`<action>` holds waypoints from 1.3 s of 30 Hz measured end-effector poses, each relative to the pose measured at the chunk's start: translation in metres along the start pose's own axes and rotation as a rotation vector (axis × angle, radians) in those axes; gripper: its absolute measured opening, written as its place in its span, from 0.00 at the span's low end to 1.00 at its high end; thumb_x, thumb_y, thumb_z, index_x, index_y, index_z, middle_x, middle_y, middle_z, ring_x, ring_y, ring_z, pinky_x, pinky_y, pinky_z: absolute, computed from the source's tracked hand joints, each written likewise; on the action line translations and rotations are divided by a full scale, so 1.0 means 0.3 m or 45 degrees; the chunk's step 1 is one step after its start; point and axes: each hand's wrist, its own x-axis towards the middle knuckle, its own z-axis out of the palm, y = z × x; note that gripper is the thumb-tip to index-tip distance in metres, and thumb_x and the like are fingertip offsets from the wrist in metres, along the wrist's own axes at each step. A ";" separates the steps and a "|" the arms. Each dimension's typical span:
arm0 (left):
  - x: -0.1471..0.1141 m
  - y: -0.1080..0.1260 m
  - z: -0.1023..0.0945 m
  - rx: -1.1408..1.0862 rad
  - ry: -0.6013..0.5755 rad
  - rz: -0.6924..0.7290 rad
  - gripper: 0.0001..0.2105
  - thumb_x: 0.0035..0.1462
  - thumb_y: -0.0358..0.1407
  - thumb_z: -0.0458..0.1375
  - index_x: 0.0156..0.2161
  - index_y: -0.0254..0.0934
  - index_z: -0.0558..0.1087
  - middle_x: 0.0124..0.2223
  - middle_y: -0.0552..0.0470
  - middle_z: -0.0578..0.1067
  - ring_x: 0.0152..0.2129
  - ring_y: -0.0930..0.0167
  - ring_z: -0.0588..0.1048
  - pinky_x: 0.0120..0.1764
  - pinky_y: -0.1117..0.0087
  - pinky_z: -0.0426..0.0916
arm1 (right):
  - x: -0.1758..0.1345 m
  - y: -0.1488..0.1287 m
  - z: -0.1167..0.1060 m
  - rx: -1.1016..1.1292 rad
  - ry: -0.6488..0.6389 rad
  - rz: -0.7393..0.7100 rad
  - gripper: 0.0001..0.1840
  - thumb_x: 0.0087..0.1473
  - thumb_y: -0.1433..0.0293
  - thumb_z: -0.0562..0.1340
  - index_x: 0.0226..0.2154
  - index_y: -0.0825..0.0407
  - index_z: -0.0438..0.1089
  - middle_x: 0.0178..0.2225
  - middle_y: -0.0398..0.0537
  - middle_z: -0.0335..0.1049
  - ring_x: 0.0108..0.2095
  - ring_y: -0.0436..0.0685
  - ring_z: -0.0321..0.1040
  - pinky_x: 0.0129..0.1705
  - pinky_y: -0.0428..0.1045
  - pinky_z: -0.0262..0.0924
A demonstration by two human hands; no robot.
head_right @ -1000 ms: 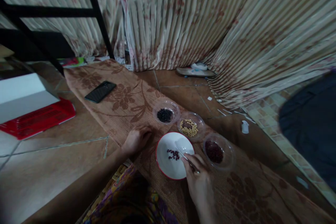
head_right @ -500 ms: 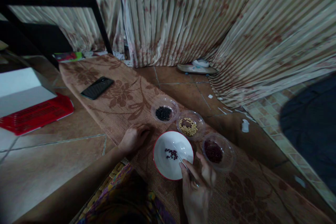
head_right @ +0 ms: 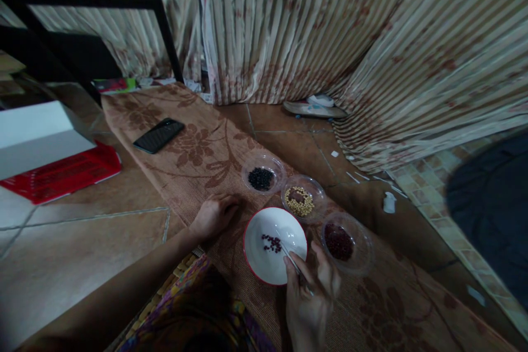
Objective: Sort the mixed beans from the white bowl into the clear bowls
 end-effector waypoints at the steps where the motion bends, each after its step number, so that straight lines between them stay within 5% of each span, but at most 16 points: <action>1: 0.000 0.001 -0.001 0.007 -0.001 -0.001 0.07 0.61 0.32 0.54 0.38 0.39 0.74 0.38 0.49 0.78 0.36 0.68 0.75 0.42 0.68 0.68 | 0.001 -0.001 0.001 0.006 -0.005 0.008 0.12 0.56 0.59 0.63 0.33 0.49 0.78 0.53 0.55 0.67 0.54 0.65 0.61 0.53 0.62 0.58; 39: 0.000 -0.010 0.011 0.014 0.020 0.023 0.06 0.61 0.32 0.54 0.39 0.40 0.74 0.38 0.51 0.78 0.35 0.69 0.75 0.42 0.67 0.67 | -0.044 0.004 0.018 0.038 0.127 0.265 0.20 0.53 0.51 0.62 0.32 0.50 0.77 0.48 0.54 0.72 0.48 0.63 0.63 0.49 0.57 0.59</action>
